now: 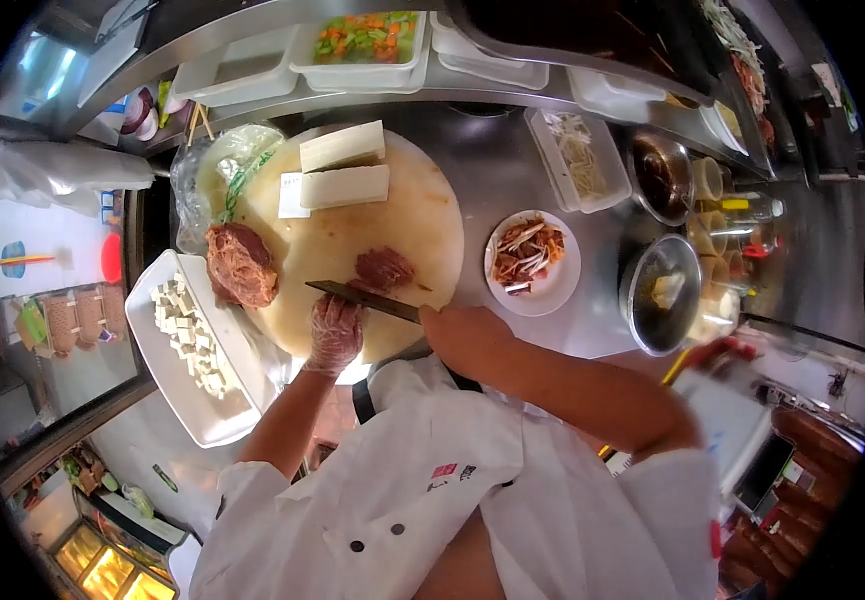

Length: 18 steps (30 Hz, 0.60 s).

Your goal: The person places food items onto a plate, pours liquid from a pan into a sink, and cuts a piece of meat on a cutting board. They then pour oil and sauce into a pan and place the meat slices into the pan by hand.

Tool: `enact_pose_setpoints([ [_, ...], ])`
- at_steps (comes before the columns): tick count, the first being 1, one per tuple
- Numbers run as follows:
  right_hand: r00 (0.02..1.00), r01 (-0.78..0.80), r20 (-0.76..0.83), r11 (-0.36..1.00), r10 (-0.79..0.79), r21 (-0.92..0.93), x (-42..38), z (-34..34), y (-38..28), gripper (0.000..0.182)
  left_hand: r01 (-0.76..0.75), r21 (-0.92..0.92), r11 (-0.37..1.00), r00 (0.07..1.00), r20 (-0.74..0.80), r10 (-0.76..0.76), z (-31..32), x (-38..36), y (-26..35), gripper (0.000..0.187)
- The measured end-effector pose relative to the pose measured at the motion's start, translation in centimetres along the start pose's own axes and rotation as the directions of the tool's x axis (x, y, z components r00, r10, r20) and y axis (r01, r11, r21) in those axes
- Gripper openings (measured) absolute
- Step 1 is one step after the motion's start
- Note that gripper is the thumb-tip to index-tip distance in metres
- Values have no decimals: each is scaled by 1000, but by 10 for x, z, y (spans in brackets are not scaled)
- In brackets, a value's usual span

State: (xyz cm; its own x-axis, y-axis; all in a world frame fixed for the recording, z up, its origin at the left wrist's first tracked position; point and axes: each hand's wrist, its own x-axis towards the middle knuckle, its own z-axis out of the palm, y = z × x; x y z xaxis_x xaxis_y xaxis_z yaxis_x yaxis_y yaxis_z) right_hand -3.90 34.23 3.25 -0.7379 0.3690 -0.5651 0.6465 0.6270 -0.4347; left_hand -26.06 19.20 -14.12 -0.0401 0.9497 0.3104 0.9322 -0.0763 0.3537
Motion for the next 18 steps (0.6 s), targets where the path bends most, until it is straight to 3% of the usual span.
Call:
enact_pose_setpoints([
  [6,999,44,-8,999,-44,14,16,6,1,17,32,-40,999,999,28,-31,1,1,-2,44],
  [11,955,174,-242,985,-173,-16,68,46,4,15,18,-72,997,1000,16,-17,5,0,-7,42],
  [14,985,109,-116,983,-126,-147,81,56,10,16,28,-87,996,998,61,-23,9,-2,-9,40],
  [18,954,180,-213,970,-212,-162,89,64,22,17,-3,-40,999,997,82,6,-8,12,5,38],
])
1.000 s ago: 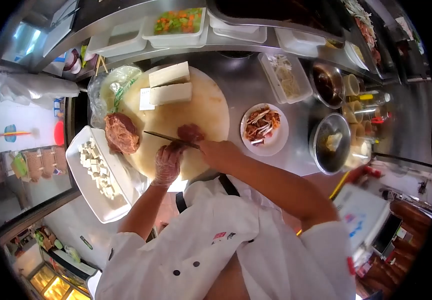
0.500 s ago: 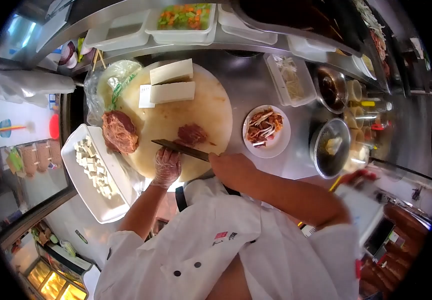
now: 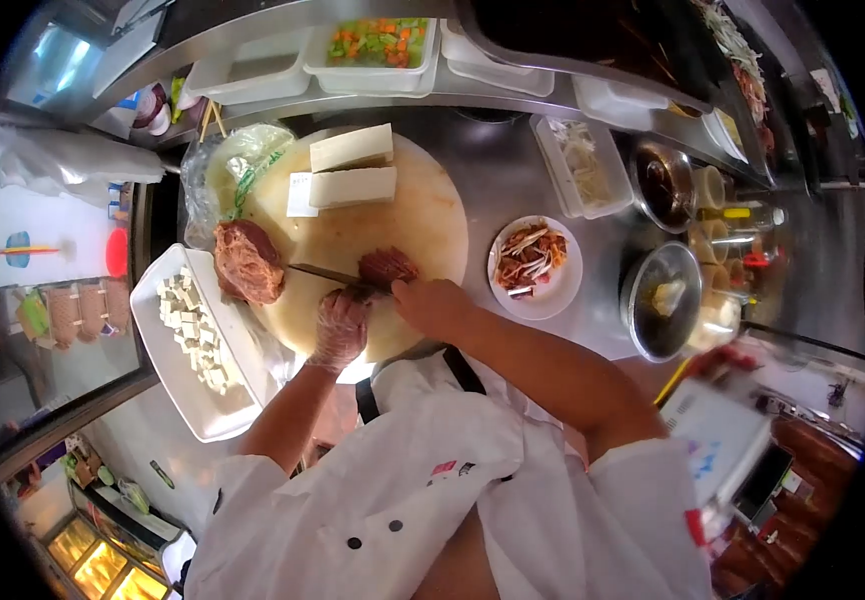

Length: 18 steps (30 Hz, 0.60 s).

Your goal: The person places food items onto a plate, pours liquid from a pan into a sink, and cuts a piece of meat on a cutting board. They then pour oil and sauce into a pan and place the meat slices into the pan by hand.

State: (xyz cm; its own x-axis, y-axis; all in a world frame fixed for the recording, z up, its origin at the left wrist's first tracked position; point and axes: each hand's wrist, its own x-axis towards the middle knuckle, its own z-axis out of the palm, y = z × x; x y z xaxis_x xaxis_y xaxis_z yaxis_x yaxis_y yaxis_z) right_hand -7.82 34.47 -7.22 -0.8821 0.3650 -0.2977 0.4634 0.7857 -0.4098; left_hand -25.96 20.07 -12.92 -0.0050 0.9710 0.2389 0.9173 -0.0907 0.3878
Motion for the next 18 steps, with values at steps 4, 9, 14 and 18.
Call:
enact_pose_setpoints([
  [4,998,-37,57,993,31,110,-43,-47,-20,18,-30,57,998,988,-149,38,10,-13,0,36],
  [9,955,-174,255,982,151,71,-70,-91,-31,19,12,2,1000,984,-176,-12,10,-9,1,34],
  [14,955,-171,266,976,131,134,-64,-83,-24,21,17,-16,1000,993,-119,-19,6,-7,1,29],
  [18,995,-58,89,980,41,193,-44,-44,-16,21,-8,-3,1000,987,-158,7,7,-6,-1,21],
])
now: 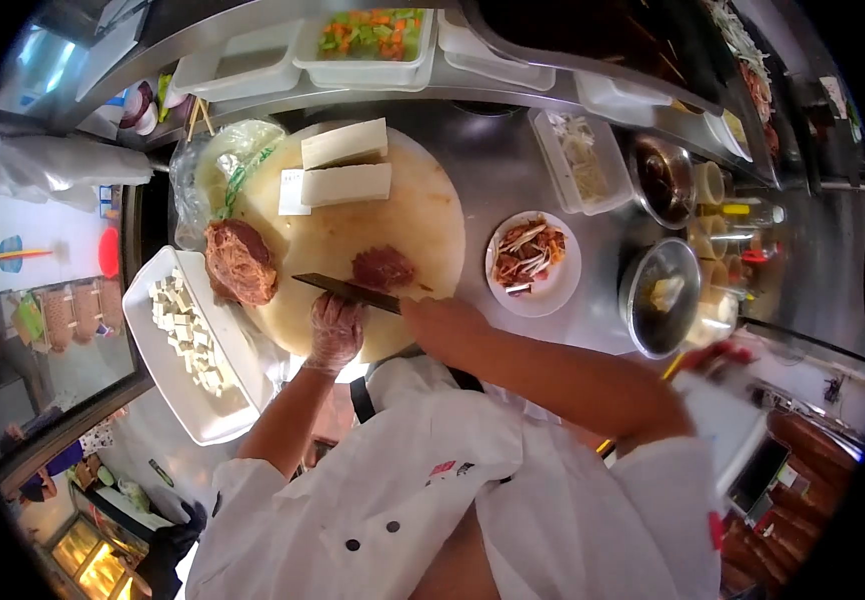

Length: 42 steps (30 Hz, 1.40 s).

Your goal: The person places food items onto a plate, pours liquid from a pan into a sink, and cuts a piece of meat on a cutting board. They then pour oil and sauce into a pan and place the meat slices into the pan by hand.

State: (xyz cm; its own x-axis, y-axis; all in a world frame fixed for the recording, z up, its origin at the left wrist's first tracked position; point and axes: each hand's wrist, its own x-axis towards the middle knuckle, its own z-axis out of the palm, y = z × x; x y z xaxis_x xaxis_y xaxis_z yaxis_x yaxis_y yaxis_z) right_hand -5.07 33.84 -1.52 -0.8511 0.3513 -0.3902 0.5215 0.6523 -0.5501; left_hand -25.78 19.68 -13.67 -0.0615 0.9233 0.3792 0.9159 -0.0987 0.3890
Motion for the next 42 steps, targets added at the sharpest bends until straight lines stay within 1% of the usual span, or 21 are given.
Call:
enact_pose_setpoints([
  [1,998,37,-47,999,-38,-29,10,8,3,20,1,1,1000,1000,1,-1,4,-3,-3,21],
  [3,993,71,-94,996,-76,-58,25,18,6,20,30,6,1000,999,35,-30,12,-11,-8,35],
  [5,1000,1,16,1000,0,-31,38,19,11,23,38,4,999,998,52,-38,13,-10,-6,35],
  [8,999,-52,-5,998,52,-28,47,25,19,24,45,13,999,996,75,-46,4,-9,-1,36],
  [10,999,-33,-19,998,32,-53,41,20,21,24,32,23,999,997,76,-33,4,-7,-2,36],
  [12,1000,-22,-22,997,20,-74,30,4,15,23,69,-20,997,998,11,-69,11,-12,-4,41],
  [14,995,-96,19,995,96,13,7,-13,1,22,61,-9,998,998,2,-61,10,-17,-3,41],
  [15,995,-98,27,995,98,9,-4,-20,-3,22,53,7,999,999,-11,-53,9,-19,-1,42],
  [17,997,-41,67,994,47,-101,-21,-33,-9,19,53,0,999,998,-31,-53,12,-19,-3,40],
  [22,982,-88,153,988,107,-128,-31,-50,-17,17,7,-29,1000,999,-36,-8,12,-13,-6,34],
  [24,978,-94,176,988,116,-126,-28,-48,-16,17,24,18,1000,1000,-8,-24,10,-15,-6,34],
  [26,988,-91,118,995,96,-45,-20,-38,-12,17,42,13,999,999,2,-42,9,-16,-5,34],
  [29,994,-36,104,999,38,-22,8,-16,-7,18,57,0,998,998,-10,-57,11,-16,-7,35],
  [30,994,-34,105,999,36,-21,20,-3,-3,18,53,-14,998,998,-27,-54,13,-16,-8,35],
  [32,1000,-20,-22,999,19,-41,39,22,8,20,72,-23,997,997,-10,-72,16,-18,-9,36],
  [34,1000,-6,-1,999,6,-53,43,30,17,20,83,-28,996,997,3,-83,15,-16,-8,36],
  [37,1000,1,27,997,1,-80,43,24,15,20,55,-32,998,997,55,-53,8,-14,-7,38],
  [39,999,-11,38,995,15,-95,33,8,6,20,30,-69,997,999,25,-28,6,-12,-6,39],
  [40,1000,-19,-8,997,19,-75,21,-4,-2,20,32,-72,997,999,28,-30,5,-13,-5,39],
  [41,998,-28,-51,998,25,-56,8,-15,-8,19,18,-40,999,1000,-3,-18,5,-14,-4,38],
  [42,999,-29,-44,998,27,-58,-1,-22,-10,19,6,-8,1000,999,-35,-7,6,-16,-3,36],
])
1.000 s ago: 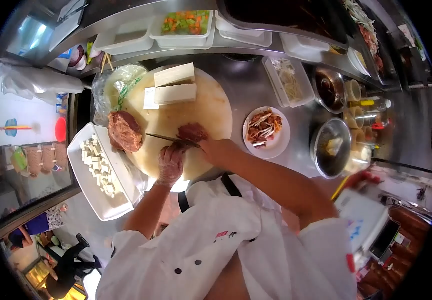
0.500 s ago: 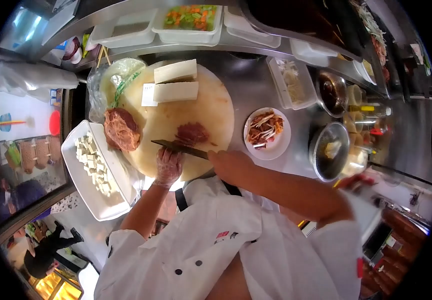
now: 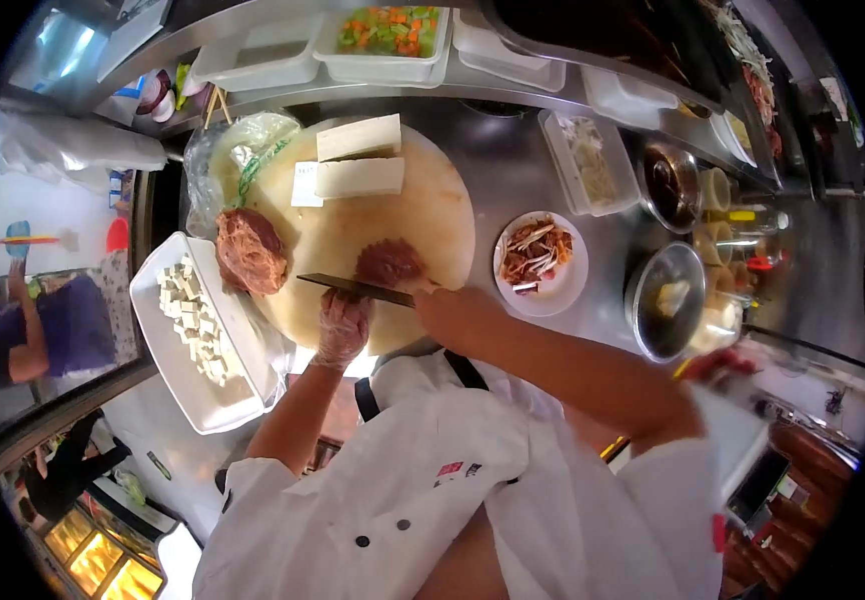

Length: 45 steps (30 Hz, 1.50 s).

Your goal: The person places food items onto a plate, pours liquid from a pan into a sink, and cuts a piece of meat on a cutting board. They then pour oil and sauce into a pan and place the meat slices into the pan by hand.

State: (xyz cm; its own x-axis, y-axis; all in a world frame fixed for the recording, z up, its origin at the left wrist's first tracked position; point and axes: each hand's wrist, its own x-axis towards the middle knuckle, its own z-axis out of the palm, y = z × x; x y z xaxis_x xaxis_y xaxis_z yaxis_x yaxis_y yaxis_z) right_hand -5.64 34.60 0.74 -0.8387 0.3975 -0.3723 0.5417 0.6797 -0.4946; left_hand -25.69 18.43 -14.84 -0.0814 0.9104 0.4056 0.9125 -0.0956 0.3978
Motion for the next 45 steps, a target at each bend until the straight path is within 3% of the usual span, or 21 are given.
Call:
enact_pose_setpoints([
  [2,980,-9,196,998,20,-58,-12,-15,-1,19,39,-2,999,999,-14,-39,5,-3,-1,36],
  [6,962,-46,265,995,67,-85,-17,-27,-6,19,78,15,997,996,-43,-77,7,-4,-1,34],
  [9,979,-49,199,999,52,-22,-2,2,-1,19,59,-61,996,998,7,-58,4,-3,-5,32],
  [11,998,66,-9,998,-65,18,20,32,5,17,55,-69,996,998,-1,-56,-1,6,-2,27],
  [14,996,26,91,1000,-26,2,52,51,11,19,46,-57,997,999,6,-45,-7,10,2,23],
  [17,998,8,66,1000,-9,17,58,58,18,21,36,-18,999,999,29,-35,-9,11,5,27],
  [27,974,-12,225,997,31,-83,-13,-19,-6,18,67,32,997,996,-65,-65,8,-8,-2,36],
  [31,987,9,159,998,0,-57,2,-2,0,18,122,44,992,993,-4,-122,3,-4,2,35],
  [33,990,27,139,998,-20,-48,18,18,5,17,84,22,996,994,-69,-82,3,-2,0,32],
  [35,985,162,-66,987,-160,20,41,49,12,17,92,1,996,994,-57,-92,-2,8,4,30],
  [38,999,32,27,999,-33,12,57,58,13,19,83,-15,996,996,-40,-84,-3,12,2,29],
  [41,992,127,12,992,-128,20,50,43,16,20,51,-21,998,998,-45,-52,-4,8,4,29],
  [45,994,103,-26,995,-103,6,7,6,3,20,94,36,995,993,-75,-91,0,-2,4,30],
])
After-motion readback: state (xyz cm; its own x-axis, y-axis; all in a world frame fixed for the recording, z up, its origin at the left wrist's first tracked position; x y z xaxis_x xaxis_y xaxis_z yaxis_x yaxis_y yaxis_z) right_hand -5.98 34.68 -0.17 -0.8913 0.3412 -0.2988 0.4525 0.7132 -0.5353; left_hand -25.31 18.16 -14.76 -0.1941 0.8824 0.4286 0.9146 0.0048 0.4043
